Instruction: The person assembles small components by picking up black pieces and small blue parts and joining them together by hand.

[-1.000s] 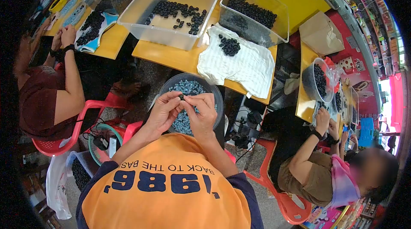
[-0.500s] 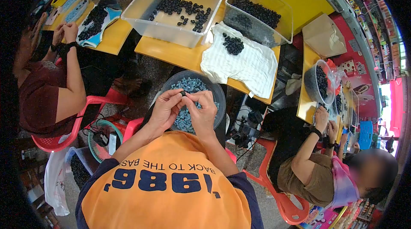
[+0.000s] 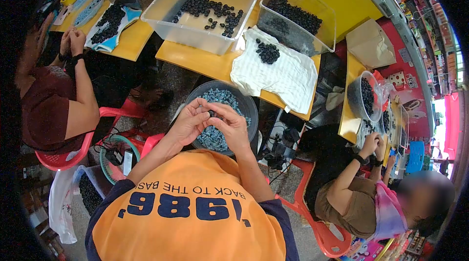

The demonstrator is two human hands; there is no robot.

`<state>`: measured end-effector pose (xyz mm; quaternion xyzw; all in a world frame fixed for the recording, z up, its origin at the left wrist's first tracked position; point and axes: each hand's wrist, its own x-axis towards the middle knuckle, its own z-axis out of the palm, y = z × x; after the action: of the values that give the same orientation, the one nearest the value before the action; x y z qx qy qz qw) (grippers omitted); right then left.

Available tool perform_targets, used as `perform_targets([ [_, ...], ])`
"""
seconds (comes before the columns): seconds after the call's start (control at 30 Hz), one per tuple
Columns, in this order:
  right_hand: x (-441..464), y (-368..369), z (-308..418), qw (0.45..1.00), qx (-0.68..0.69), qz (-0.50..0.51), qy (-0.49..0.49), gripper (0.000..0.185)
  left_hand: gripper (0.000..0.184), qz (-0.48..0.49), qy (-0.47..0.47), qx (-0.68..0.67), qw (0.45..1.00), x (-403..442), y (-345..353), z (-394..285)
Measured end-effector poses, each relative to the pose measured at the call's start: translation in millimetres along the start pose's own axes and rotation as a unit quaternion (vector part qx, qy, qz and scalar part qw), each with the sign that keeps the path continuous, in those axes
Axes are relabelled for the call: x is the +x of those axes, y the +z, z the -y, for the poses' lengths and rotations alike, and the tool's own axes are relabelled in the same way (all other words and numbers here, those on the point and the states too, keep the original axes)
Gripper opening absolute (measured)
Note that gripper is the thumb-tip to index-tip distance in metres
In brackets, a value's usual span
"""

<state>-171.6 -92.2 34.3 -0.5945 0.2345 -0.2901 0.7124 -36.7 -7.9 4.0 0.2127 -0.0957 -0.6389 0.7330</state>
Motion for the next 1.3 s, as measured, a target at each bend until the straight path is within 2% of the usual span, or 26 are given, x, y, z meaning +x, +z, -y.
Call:
perform_targets([
  [0.27,-4.0,5.2,-1.9,0.996,-0.035,0.027,-0.071,0.027,0.022,0.03,-0.022,-0.015,0.999,-4.4,-3.7,4.9],
  [0.37,-4.0,11.4,-2.3,0.995,-0.058,-0.002,-0.079,0.025,0.022,0.017,-0.025,-0.036,0.999,-4.6,0.4,5.8],
  [0.47,-3.2,18.4,-0.7,0.998,-0.021,-0.051,-0.036,0.022,0.021,-0.014,-0.022,-0.049,0.998,-0.5,1.2,4.2],
  [0.53,-2.0,20.8,2.4,0.981,-0.146,-0.105,-0.075,0.02,0.019,-0.034,-0.012,-0.033,0.999,4.9,0.1,2.3],
  [0.57,0.2,17.8,3.3,0.98,-0.146,-0.109,-0.078,0.02,0.019,-0.031,-0.015,-0.03,0.999,7.5,0.6,2.5],
  [0.6,3.3,12.1,4.4,0.928,-0.289,-0.12,-0.202,0.02,0.019,-0.047,-0.012,-0.017,0.999,10.0,2.2,2.7],
  [0.63,5.2,6.5,5.6,0.84,-0.422,-0.128,-0.317,0.019,0.018,-0.063,-0.009,-0.005,0.998,12.5,3.8,2.6],
  [0.67,6.2,1.6,6.9,0.838,-0.423,-0.133,-0.319,0.019,0.018,-0.059,-0.011,-0.001,0.998,16.4,5.2,0.5],
  [0.73,8.4,-11.1,11.4,0.822,-0.433,-0.157,-0.335,0.021,0.019,-0.059,0.052,0.147,0.986,27.8,20.7,-11.6],
  [0.8,15.4,-27.6,21.6,0.841,-0.416,-0.19,-0.289,0.011,0.018,-0.097,0.122,0.211,0.965,46.7,41.1,-39.0],
  [0.83,20.1,-38.8,23.6,0.854,-0.413,-0.195,-0.247,0.009,0.023,-0.116,0.122,0.231,0.958,57.9,47.2,-58.7],
  [0.9,35.1,-61.5,19.1,0.884,-0.38,-0.213,-0.168,0.011,0.023,-0.134,0.248,0.379,0.881,87.1,71.6,-95.3],
  [0.93,46.1,-72.2,14.4,0.884,-0.38,-0.214,-0.172,0.011,0.024,-0.112,0.295,0.383,0.868,104.6,79.1,-113.9],
  [0.97,58.5,-83.3,9.4,0.874,-0.404,-0.211,-0.166,0.012,0.03,-0.106,0.29,0.455,0.836,116.1,89.1,-135.8],
  [1.0,71.4,-94.9,4.1,0.864,-0.429,-0.209,-0.16,0.013,0.03,-0.103,0.294,0.454,0.835,132.8,83.3,-147.0],
  [1.03,85.7,-107.8,-2.8,0.863,-0.429,-0.21,-0.166,0.013,0.033,-0.098,0.324,0.511,0.79,150.7,72.5,-154.1],
  [1.07,101.3,-121.3,-10.2,0.834,-0.464,-0.207,-0.215,0.014,0.035,-0.093,0.353,0.564,0.741,161.1,68.0,-159.0],
  [1.1,116.0,-133.0,-14.3,0.801,-0.498,-0.204,-0.263,0.017,0.037,-0.075,0.319,0.562,0.759,156.0,69.5,-157.2],
  [1.13,128.2,-142.1,-15.8,0.8,-0.498,-0.206,-0.266,0.017,0.037,-0.073,0.322,0.562,0.758,148.0,71.7,-150.8],
  [1.2,146.7,-155.8,-19.1,0.771,-0.542,-0.251,-0.221,0.025,0.034,-0.048,0.34,0.633,0.694,126.9,72.0,-131.9],
  [1.23,152.1,-157.3,-15.2,0.764,-0.562,-0.239,-0.207,0.032,0.034,-0.048,0.338,0.634,0.694,115.0,70.7,-122.9],
  [1.3,161.3,-154.2,-8.3,0.749,-0.588,-0.211,-0.22,0.034,0.031,-0.064,0.226,0.597,0.767,89.5,66.1,-103.9],
])
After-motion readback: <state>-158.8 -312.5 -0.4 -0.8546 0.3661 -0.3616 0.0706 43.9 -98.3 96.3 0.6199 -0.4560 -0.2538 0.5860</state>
